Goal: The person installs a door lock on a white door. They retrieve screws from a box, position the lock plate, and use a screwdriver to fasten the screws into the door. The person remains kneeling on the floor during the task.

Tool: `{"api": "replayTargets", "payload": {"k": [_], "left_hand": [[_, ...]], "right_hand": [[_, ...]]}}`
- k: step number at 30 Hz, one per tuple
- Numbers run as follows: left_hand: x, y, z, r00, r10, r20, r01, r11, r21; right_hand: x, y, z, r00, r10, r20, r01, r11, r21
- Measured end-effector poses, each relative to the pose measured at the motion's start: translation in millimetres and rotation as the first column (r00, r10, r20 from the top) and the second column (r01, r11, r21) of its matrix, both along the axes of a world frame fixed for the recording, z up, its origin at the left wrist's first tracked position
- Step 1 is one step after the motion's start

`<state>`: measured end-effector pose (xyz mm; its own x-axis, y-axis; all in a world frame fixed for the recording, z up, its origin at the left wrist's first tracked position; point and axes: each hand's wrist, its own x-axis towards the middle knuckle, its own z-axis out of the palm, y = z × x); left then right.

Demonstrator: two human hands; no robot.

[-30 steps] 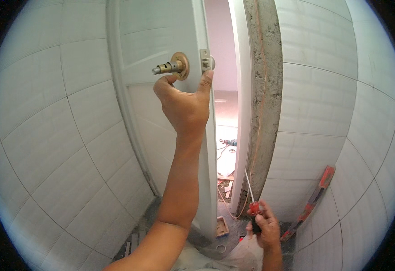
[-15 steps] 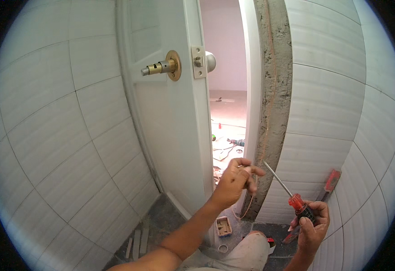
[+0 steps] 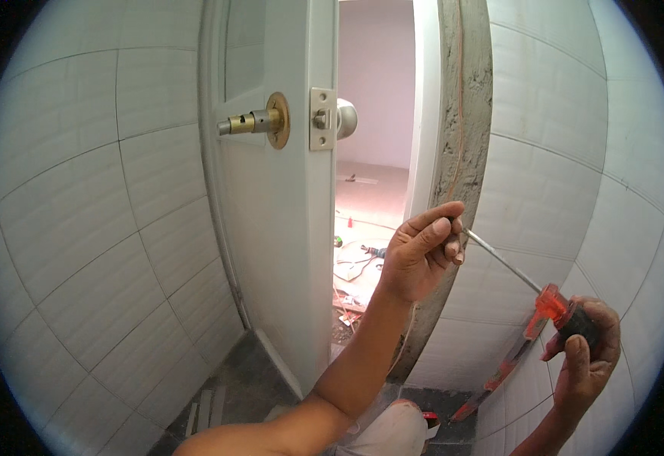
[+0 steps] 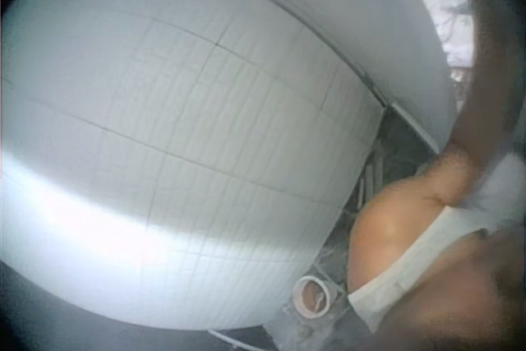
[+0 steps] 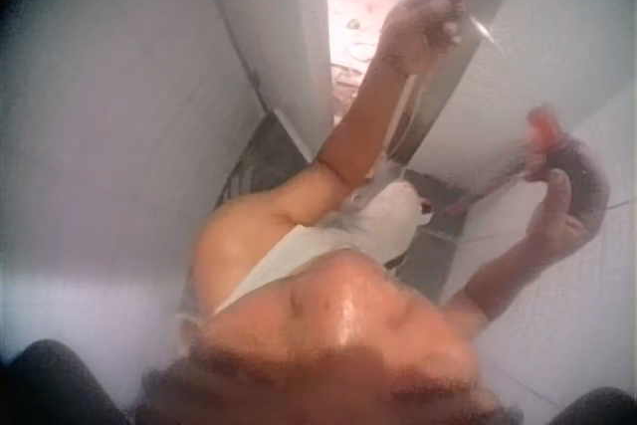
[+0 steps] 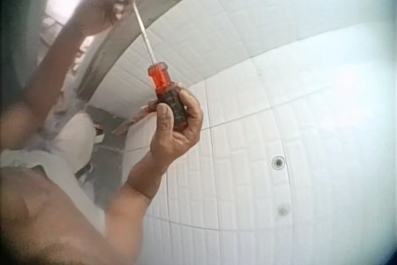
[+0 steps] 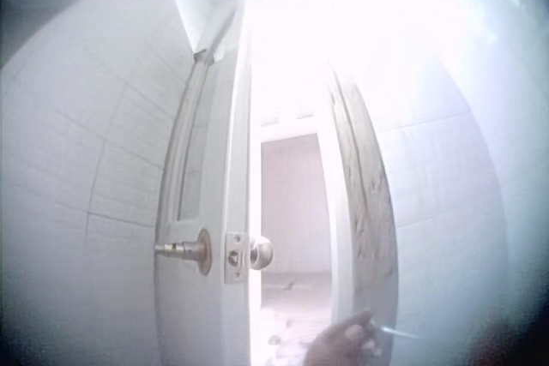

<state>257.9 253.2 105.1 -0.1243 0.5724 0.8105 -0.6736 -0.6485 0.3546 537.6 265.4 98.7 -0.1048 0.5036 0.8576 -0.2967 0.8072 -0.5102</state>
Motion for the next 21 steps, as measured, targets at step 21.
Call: {"api": "replayTargets", "payload": {"k": [21], "left_hand": [[-48, 3, 28, 0.902, -0.409, -0.139, 0.432, 0.838, 0.335]], "right_hand": [[-37, -13, 54, 0.99, -0.079, 0.113, 0.053, 0.974, 0.222]]}}
